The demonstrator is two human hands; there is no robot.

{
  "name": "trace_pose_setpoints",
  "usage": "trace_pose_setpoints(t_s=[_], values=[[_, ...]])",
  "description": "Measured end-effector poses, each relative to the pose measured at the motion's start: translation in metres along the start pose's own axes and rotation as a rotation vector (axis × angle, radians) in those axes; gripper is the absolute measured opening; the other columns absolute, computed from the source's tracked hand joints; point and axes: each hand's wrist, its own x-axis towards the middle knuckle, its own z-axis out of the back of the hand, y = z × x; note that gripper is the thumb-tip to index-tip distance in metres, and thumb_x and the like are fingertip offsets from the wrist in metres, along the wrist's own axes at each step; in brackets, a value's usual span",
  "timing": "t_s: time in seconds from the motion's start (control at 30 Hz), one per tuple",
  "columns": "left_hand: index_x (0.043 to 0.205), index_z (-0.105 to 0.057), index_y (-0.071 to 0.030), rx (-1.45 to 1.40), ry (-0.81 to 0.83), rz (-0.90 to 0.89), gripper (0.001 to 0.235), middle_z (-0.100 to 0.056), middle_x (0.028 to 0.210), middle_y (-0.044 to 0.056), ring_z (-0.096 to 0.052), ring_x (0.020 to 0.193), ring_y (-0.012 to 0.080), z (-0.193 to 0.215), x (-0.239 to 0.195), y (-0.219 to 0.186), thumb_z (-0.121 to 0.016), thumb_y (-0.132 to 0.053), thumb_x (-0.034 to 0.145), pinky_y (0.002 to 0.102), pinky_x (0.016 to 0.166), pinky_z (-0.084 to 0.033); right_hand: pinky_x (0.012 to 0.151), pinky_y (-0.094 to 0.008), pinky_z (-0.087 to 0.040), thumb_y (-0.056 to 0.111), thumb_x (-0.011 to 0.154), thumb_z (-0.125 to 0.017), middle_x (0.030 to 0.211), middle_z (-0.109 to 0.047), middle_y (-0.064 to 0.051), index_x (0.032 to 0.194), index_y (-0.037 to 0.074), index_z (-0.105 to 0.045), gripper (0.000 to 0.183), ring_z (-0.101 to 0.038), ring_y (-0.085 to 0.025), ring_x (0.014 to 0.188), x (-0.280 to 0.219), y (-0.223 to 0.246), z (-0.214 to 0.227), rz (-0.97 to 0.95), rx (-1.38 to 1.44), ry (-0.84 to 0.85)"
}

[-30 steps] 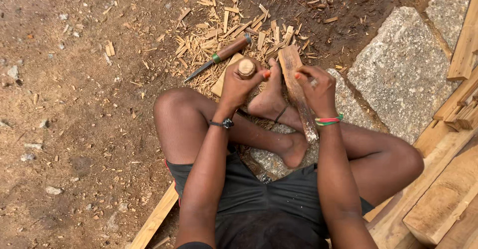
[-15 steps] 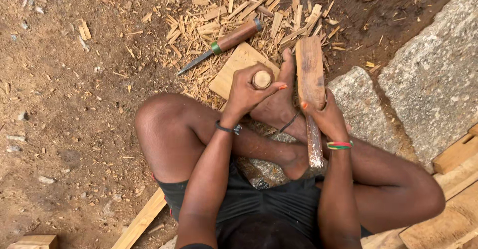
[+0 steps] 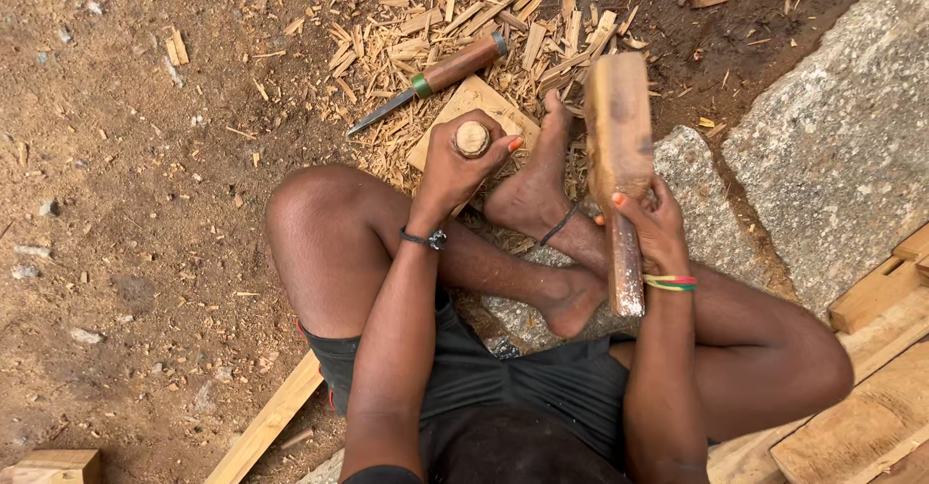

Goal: The person sits cross-legged on the ground and uses a wooden mallet to strike a chisel held against a small piece of wood. They repeatedly adjust the chisel and wood, striking the chisel to carve the wood and produce shavings.

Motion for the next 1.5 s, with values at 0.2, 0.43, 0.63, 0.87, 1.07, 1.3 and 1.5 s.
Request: trace_pose_setpoints(t_s=[0.2,0.43,0.63,0.87,1.07,1.3,1.5], values=[[0.084,-0.065,-0.005,-0.054,-0.009,-0.067,0.019,-0.066,0.078,-0.002,-0.06,0.073,0.0051,0.001,0.003,0.011,-0.082,-0.01,0.092,0.023,0.065,-0.052,0.082,-0.037,-0.064,0.03,0.096,-0.084,0.128,-0.064,-0.023,0.151,-0.011,-0.044,0.079,-0.072,-0.027,0.099,-0.08,0.057,0.034,0.414,0.213,0.193],[0.085,-0.065,-0.003,0.001,0.044,-0.135,0.017,-0.068,0.077,-0.001,-0.06,0.073,0.0033,-0.016,0.013,0.015,-0.081,-0.009,0.089,0.023,0.065,-0.052,0.082,-0.054,-0.059,0.042,0.081,-0.09,0.118,-0.066,-0.022,0.172,0.015,-0.021,0.118,-0.071,-0.031,0.086,-0.127,0.033,0.023,0.472,0.607,0.537],[0.081,-0.063,-0.002,0.014,0.035,-0.104,0.023,-0.062,0.072,0.001,-0.054,0.067,0.006,-0.014,0.006,0.019,-0.081,-0.01,0.092,0.026,0.061,-0.047,0.07,-0.041,-0.057,0.008,0.088,-0.086,0.099,-0.063,-0.017,0.129,-0.008,-0.05,0.057,-0.066,-0.025,0.076,-0.151,-0.063,0.012,0.268,0.328,0.033],[0.085,-0.065,-0.003,0.118,0.135,-0.167,0.02,-0.066,0.075,0.002,-0.06,0.069,0.0079,-0.021,0.01,0.023,-0.084,-0.012,0.087,0.027,0.065,-0.051,0.086,-0.036,-0.061,-0.006,0.084,-0.084,0.107,-0.065,-0.013,0.129,-0.006,-0.054,0.053,-0.068,-0.02,0.096,-0.14,-0.054,0.028,0.502,-0.046,-0.182],[0.083,-0.066,-0.004,0.134,0.1,-0.213,0.019,-0.069,0.076,0.001,-0.063,0.071,0.0062,-0.024,0.008,0.027,-0.084,-0.01,0.087,0.026,0.067,-0.053,0.091,-0.036,-0.063,-0.012,0.092,-0.08,0.126,-0.062,-0.013,0.157,0.001,-0.027,0.084,-0.066,-0.019,0.101,-0.145,-0.032,0.045,0.801,0.071,-0.293],[0.083,-0.065,-0.003,-0.007,0.029,-0.146,0.018,-0.065,0.075,-0.001,-0.057,0.071,0.0032,-0.02,0.014,0.026,-0.08,-0.009,0.091,0.024,0.063,-0.05,0.091,-0.041,-0.063,-0.014,0.096,-0.077,0.118,-0.06,-0.017,0.157,0.001,-0.03,0.078,-0.062,-0.022,0.097,-0.157,-0.036,0.071,0.825,-0.157,-0.423],[0.085,-0.067,-0.004,0.18,0.086,-0.248,0.022,-0.067,0.075,0.004,-0.063,0.067,0.0123,-0.026,0.006,0.013,-0.084,-0.018,0.088,0.031,0.065,-0.052,0.1,-0.044,-0.053,0.0,0.085,-0.085,0.124,-0.052,-0.024,0.156,-0.005,-0.026,0.092,-0.059,-0.032,0.107,-0.169,-0.052,0.069,0.877,-0.498,-0.598]])
